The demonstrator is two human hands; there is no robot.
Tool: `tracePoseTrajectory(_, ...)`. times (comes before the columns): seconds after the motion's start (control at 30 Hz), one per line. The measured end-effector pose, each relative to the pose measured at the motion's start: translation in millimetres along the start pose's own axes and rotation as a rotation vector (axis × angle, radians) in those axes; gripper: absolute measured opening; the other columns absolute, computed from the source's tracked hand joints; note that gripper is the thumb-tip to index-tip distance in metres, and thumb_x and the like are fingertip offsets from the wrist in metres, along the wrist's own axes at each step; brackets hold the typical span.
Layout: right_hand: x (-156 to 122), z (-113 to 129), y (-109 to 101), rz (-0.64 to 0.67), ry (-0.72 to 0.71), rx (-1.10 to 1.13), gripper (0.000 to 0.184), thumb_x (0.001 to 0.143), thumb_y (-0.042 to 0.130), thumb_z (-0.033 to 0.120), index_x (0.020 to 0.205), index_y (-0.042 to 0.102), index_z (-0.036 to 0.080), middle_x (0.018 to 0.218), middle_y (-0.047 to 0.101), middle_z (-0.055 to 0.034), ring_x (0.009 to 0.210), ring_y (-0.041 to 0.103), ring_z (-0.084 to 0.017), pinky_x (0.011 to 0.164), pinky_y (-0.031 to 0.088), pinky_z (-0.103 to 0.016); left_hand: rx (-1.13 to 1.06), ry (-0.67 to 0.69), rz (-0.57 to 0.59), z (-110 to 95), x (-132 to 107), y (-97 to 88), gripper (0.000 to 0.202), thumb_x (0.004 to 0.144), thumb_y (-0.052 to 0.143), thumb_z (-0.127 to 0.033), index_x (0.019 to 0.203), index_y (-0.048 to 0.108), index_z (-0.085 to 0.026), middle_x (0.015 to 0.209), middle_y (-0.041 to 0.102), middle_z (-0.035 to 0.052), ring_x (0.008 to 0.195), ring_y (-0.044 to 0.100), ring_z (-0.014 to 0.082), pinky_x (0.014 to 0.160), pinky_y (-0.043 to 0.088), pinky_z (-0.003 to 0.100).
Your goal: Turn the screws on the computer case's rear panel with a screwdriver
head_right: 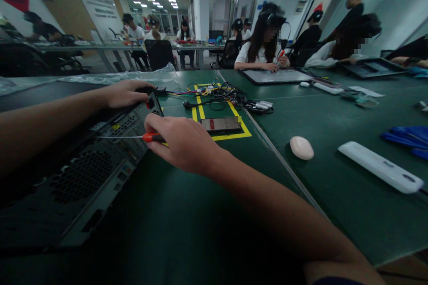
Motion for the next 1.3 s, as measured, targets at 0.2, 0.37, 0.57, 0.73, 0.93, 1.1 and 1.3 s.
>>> tracePoseTrajectory(0.2, 0.3, 0.0, -1.0, 0.0, 0.005, -0.003, 0.017, 0.097, 0.058, 0.029, 0.108, 0.061, 0.018, 0.102, 0.072, -0.0043, 0.088, 0.061, -0.019, 0.076, 0.034, -0.029, -0.016, 0.019, 0.003, -1.0, 0.6, 0.8, 0.077, 0.074, 0.05, -0.054, 0.142, 0.064, -0.02, 0.135, 0.069, 0.0081, 0.126, 0.06, 0.0362, 0.111, 0.044, 0.041)
tracePoseTrajectory(0.37, 0.7, 0.0, -1.8, -0.017, -0.002, -0.002, 0.017, 0.097, 0.058, 0.031, 0.106, 0.064, 0.017, 0.103, 0.072, -0.0051, 0.091, 0.062, -0.019, 0.078, 0.035, -0.029, -0.02, 0.018, 0.002, -1.0, 0.4, 1.0, 0.077, 0.073, 0.049, -0.056, 0.142, 0.064, -0.023, 0.136, 0.069, 0.0056, 0.125, 0.06, 0.0338, 0.109, 0.046, 0.038)
tracePoseTrajectory(0.57, 0.4, -1.7, -3.2, -0.037, 0.002, -0.015, 0.023, 0.099, 0.057, 0.036, 0.105, 0.068, 0.016, 0.099, 0.072, -0.0059, 0.088, 0.061, -0.019, 0.077, 0.035, -0.03, 0.011, -0.001, 0.014, -1.1, -0.6, 0.2, 0.078, 0.074, 0.049, -0.055, 0.143, 0.063, -0.022, 0.138, 0.068, 0.0047, 0.125, 0.06, 0.0343, 0.111, 0.044, 0.038)
tracePoseTrajectory(0.73, 1.0, -0.9, -3.5, -0.037, 0.012, -0.037, 0.028, 0.101, 0.055, 0.037, 0.105, 0.071, 0.014, 0.097, 0.071, -0.0065, 0.087, 0.059, -0.019, 0.076, 0.034, -0.03, -0.003, 0.022, -0.003, -0.7, 0.5, 0.7, 0.076, 0.075, 0.049, -0.056, 0.141, 0.065, -0.021, 0.138, 0.067, 0.0087, 0.125, 0.06, 0.0359, 0.112, 0.043, 0.04)
tracePoseTrajectory(0.93, 1.3, -2.0, 0.5, -0.002, 0.05, -0.054, 0.034, 0.104, 0.049, 0.04, 0.103, 0.072, 0.015, 0.095, 0.071, -0.0067, 0.086, 0.058, -0.019, 0.073, 0.032, -0.031, -0.019, 0.034, 0.005, -0.7, 0.7, 1.4, 0.075, 0.075, 0.05, -0.055, 0.141, 0.065, -0.023, 0.136, 0.068, 0.0075, 0.124, 0.06, 0.0364, 0.112, 0.043, 0.042)
tracePoseTrajectory(1.1, 1.3, 0.4, 0.6, -0.011, 0.026, -0.007, 0.03, 0.102, 0.053, 0.04, 0.107, 0.068, 0.015, 0.096, 0.071, -0.0056, 0.084, 0.058, -0.018, 0.073, 0.032, -0.03, -0.019, 0.022, 0.003, 1.3, 2.0, 2.2, 0.076, 0.075, 0.049, -0.055, 0.142, 0.064, -0.022, 0.137, 0.068, 0.0086, 0.124, 0.06, 0.0366, 0.111, 0.044, 0.043)
tracePoseTrajectory(1.3, 0.2, 1.4, -0.1, -0.02, -0.005, -0.025, 0.018, 0.094, 0.063, 0.027, 0.109, 0.061, 0.016, 0.095, 0.07, -0.003, 0.079, 0.056, -0.016, 0.07, 0.031, -0.028, 0.026, 0.015, 0.0, 0.8, 1.9, 1.6, 0.075, 0.077, 0.047, -0.054, 0.142, 0.064, -0.021, 0.14, 0.066, 0.0066, 0.126, 0.06, 0.0337, 0.112, 0.043, 0.039)
Point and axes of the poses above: each hand's wrist, its own x-axis towards the middle knuckle, its own y-axis out of the palm, z = x × y, the point moved 9 cm from there along x, towards the middle knuckle
